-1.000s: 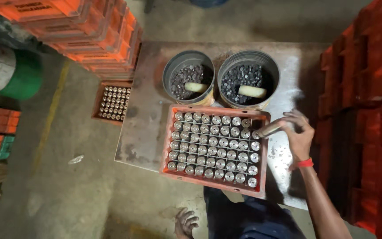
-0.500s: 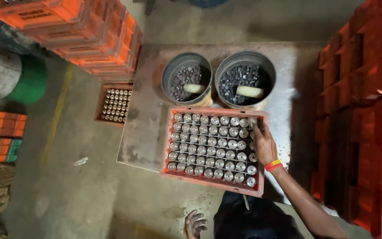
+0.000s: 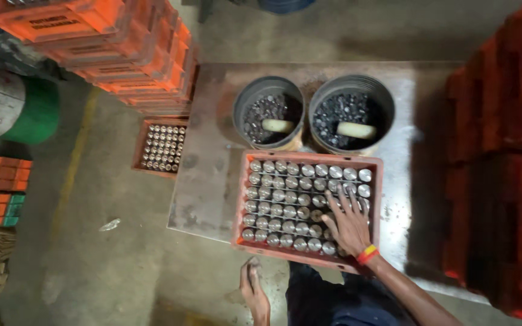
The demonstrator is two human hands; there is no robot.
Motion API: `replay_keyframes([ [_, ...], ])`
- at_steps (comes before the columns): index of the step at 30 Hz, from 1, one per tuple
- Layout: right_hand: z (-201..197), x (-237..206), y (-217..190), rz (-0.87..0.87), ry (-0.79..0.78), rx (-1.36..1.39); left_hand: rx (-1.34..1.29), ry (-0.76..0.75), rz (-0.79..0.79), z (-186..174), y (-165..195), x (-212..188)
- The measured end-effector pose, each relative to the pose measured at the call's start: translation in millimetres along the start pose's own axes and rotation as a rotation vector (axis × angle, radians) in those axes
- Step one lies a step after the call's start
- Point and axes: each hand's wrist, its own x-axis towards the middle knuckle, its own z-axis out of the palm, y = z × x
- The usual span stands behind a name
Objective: The person repeatedly picks small metal parts from two metal bins and places them into a red plastic crate with a grid of compartments. The person uses both hands to handle the parts and occasionally uses a cylindrical tool to assist with placement.
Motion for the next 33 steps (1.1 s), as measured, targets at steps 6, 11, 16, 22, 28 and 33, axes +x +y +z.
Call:
replay_keyframes([
  [6, 9, 52, -25, -0.056, 0.024, -0.248, 0.410, 0.075, 0.281, -11, 19, 106],
  [11, 6, 152, -81, -0.107, 0.270, 0.408, 0.719, -0.295, -0.017, 23, -26, 167],
  [16, 61, 303, -103, 0.070, -0.215, 0.319, 0.512, -0.373, 0.123, 29, -42, 169],
  [22, 106, 336, -88, -0.278, -0.048, -0.171, 0.353, -0.458, 0.335, 26, -27, 169],
  [28, 103, 335, -75, -0.282, -0.441, -0.420, 0.293, -0.395, 0.252, 26, -30, 162],
  [33, 73, 321, -71, -0.121, -0.387, -0.158, 0.356, -0.394, 0.249, 35, -37, 154],
])
